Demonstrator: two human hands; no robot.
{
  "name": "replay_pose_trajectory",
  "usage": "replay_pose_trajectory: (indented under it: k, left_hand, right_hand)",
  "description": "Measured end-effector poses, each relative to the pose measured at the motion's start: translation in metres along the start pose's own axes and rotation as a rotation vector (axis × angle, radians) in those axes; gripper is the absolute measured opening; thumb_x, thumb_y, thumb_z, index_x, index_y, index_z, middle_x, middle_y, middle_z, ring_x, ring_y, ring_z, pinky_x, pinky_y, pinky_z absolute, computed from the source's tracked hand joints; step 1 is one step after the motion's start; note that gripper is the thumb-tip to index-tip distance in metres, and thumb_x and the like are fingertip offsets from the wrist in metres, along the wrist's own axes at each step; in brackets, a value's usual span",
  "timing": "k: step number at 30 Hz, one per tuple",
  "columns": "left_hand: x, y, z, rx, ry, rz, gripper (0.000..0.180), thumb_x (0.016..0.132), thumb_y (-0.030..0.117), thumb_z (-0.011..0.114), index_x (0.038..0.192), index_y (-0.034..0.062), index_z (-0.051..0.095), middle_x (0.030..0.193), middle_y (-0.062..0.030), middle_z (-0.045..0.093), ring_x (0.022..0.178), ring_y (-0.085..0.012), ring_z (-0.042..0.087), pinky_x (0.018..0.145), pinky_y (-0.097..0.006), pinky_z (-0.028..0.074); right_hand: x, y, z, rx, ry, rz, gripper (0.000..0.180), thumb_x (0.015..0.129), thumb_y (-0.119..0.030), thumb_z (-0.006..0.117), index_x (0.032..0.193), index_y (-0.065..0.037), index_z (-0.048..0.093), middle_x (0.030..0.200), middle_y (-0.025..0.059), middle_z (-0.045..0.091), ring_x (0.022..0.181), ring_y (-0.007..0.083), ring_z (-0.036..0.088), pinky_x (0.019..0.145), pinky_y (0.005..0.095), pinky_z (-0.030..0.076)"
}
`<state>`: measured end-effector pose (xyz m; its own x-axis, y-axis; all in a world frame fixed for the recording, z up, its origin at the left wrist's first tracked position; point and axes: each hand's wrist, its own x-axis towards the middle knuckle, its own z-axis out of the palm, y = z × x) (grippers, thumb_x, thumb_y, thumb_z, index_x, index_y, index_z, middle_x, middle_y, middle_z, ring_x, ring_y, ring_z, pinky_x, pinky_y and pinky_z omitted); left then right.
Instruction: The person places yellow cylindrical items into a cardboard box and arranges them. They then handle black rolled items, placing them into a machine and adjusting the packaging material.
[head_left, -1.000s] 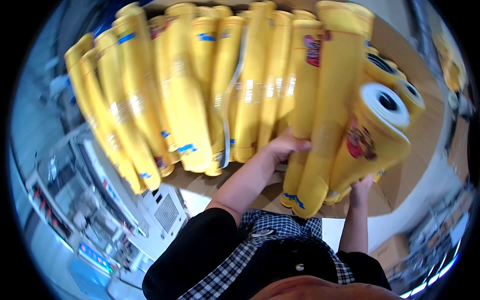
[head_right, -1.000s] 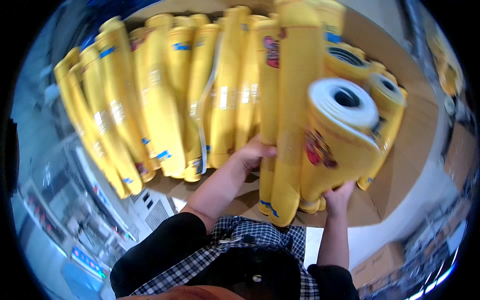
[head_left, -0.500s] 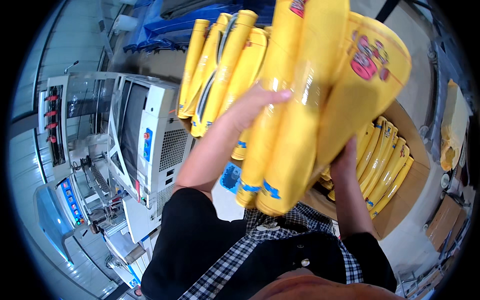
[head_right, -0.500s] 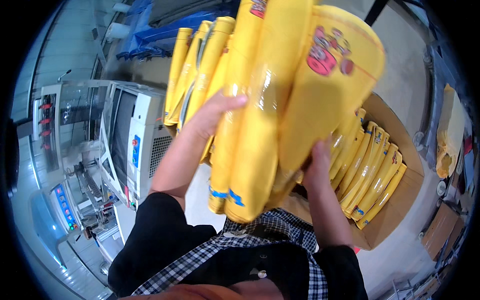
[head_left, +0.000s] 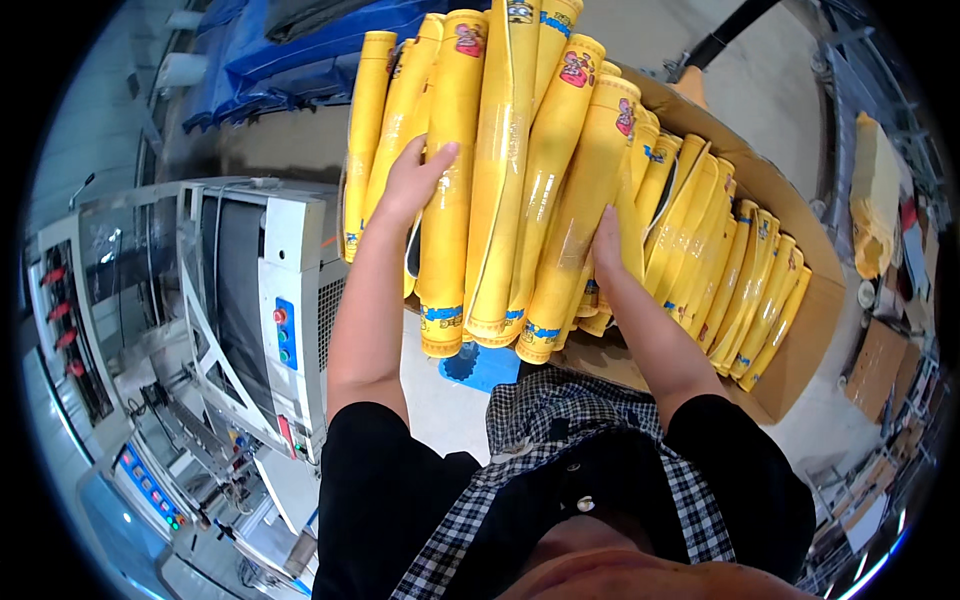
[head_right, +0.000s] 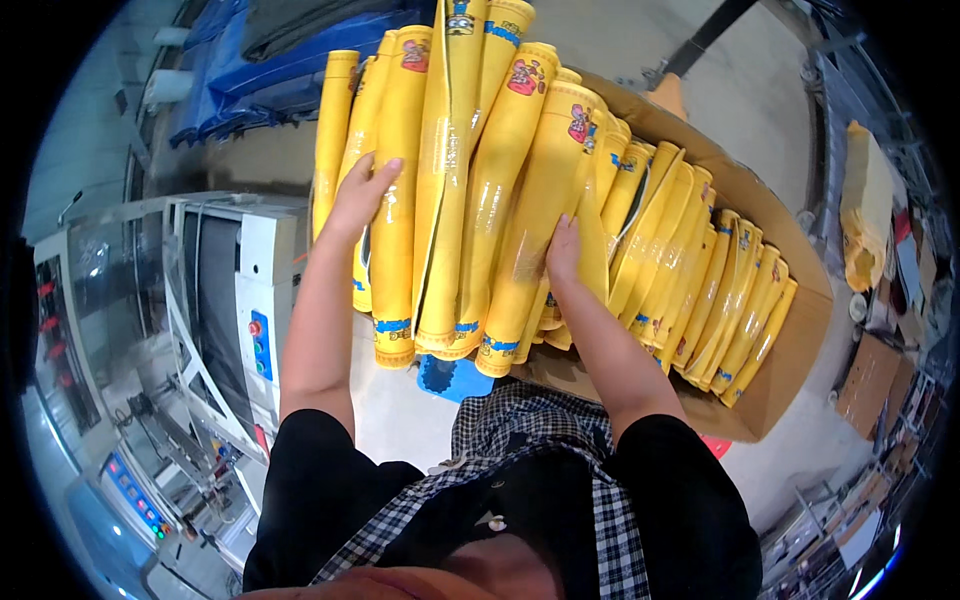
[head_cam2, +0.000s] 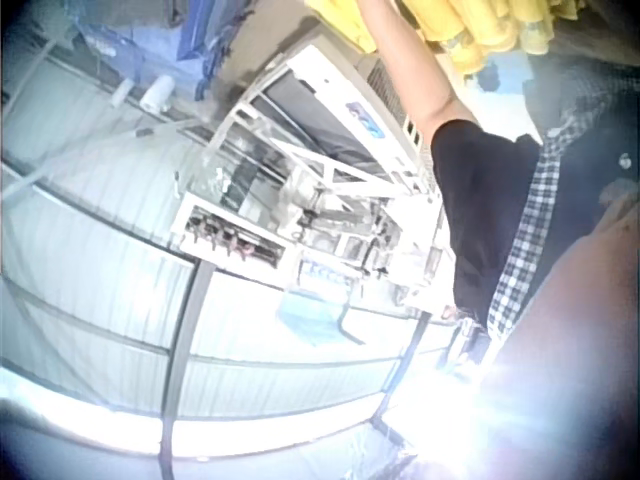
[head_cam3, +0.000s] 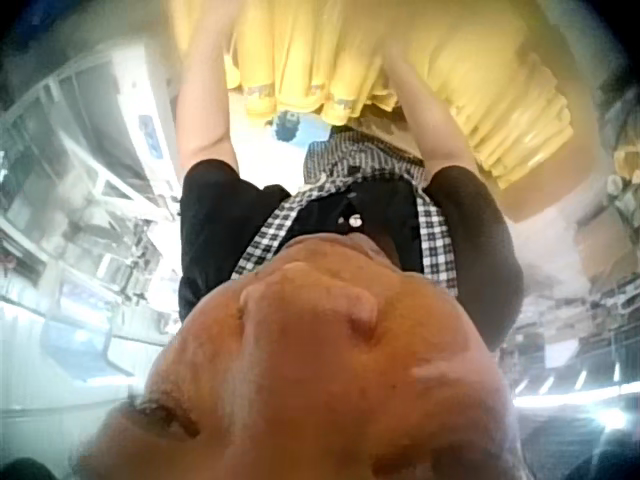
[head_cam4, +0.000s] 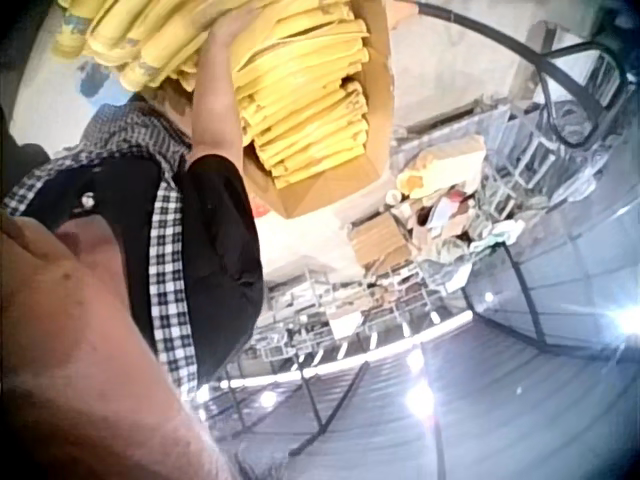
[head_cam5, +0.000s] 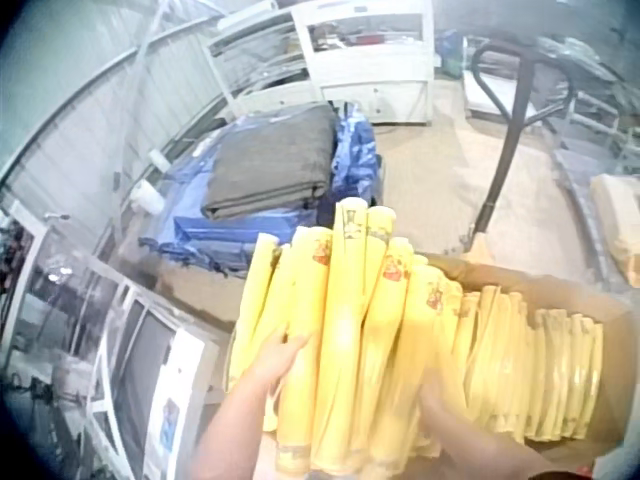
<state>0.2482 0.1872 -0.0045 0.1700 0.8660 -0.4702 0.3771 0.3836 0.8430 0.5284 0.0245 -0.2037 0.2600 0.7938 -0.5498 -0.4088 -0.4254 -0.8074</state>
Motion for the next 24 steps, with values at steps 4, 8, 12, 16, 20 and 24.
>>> replay_pose_trajectory:
  k: [4, 8, 12, 16, 20, 24]
  left_hand:
    - [0.001, -0.019, -0.026, -0.377, 0.068, -0.123, 0.050, 0.094, 0.032, 0.054, 0.130, -0.0020, 0.047, 0.117, -0.0117, 0.060, 0.105, -0.0195, 0.059, 0.090, -0.031, 0.046]
    - [0.021, -0.032, -0.060, -0.051, 0.119, -0.064, 0.051, 0.093, 0.030, 0.054, 0.132, -0.0024, 0.044, 0.116, -0.0160, 0.061, 0.106, -0.0235, 0.059, 0.091, -0.036, 0.047]
    - [0.053, -0.130, -0.072, 0.476, 0.342, 0.037, 0.074, 0.085, 0.038, 0.062, 0.140, -0.0003, 0.033, 0.122, -0.0289, 0.058, 0.116, -0.0403, 0.056, 0.099, -0.042, 0.043]
    - [0.037, -0.097, -0.069, 0.557, 0.323, -0.024, 0.078, 0.082, 0.041, 0.064, 0.141, 0.0037, 0.033, 0.120, -0.0282, 0.059, 0.113, -0.0398, 0.058, 0.096, -0.043, 0.045]
    - [-0.031, -0.076, -0.089, 0.250, 0.430, 0.179, 0.060, 0.087, 0.025, 0.064, 0.136, 0.0048, 0.036, 0.114, -0.0209, 0.064, 0.105, -0.0314, 0.063, 0.089, -0.038, 0.048]
    - [-0.124, -0.053, -0.111, -0.024, 0.445, 0.210, 0.048, 0.091, 0.018, 0.059, 0.131, 0.0015, 0.038, 0.105, -0.0103, 0.059, 0.091, -0.0160, 0.058, 0.081, -0.030, 0.048]
  right_hand:
    - [-0.027, -0.041, 0.024, -0.463, 0.216, -0.110, 0.058, 0.101, -0.040, 0.041, 0.140, 0.002, 0.037, 0.135, 0.0259, 0.042, 0.123, 0.0356, 0.043, 0.101, 0.0424, 0.036]
    - [-0.038, -0.054, 0.039, -0.987, 0.373, -0.279, 0.066, 0.096, -0.045, 0.046, 0.143, -0.001, 0.033, 0.134, 0.0229, 0.040, 0.127, 0.0401, 0.034, 0.104, 0.0522, 0.031]
    - [-0.041, -0.060, 0.063, -1.065, 0.332, -0.144, 0.074, 0.094, -0.052, 0.047, 0.145, -0.001, 0.028, 0.136, 0.0239, 0.038, 0.127, 0.0409, 0.037, 0.103, 0.0552, 0.032]
    - [-0.028, -0.065, 0.022, -1.086, 0.148, -0.136, 0.076, 0.093, -0.055, 0.048, 0.144, 0.000, 0.031, 0.134, 0.0246, 0.042, 0.124, 0.0402, 0.043, 0.101, 0.0531, 0.036]
    - [-0.046, -0.087, -0.017, -1.129, 0.068, -0.448, 0.073, 0.094, -0.049, 0.053, 0.141, 0.004, 0.035, 0.128, 0.0245, 0.050, 0.120, 0.0382, 0.048, 0.101, 0.0428, 0.038]
    - [-0.065, -0.092, -0.045, -0.809, -0.149, -0.305, 0.076, 0.089, -0.039, 0.064, 0.142, 0.005, 0.032, 0.131, 0.0241, 0.048, 0.121, 0.0340, 0.047, 0.104, 0.0403, 0.037]
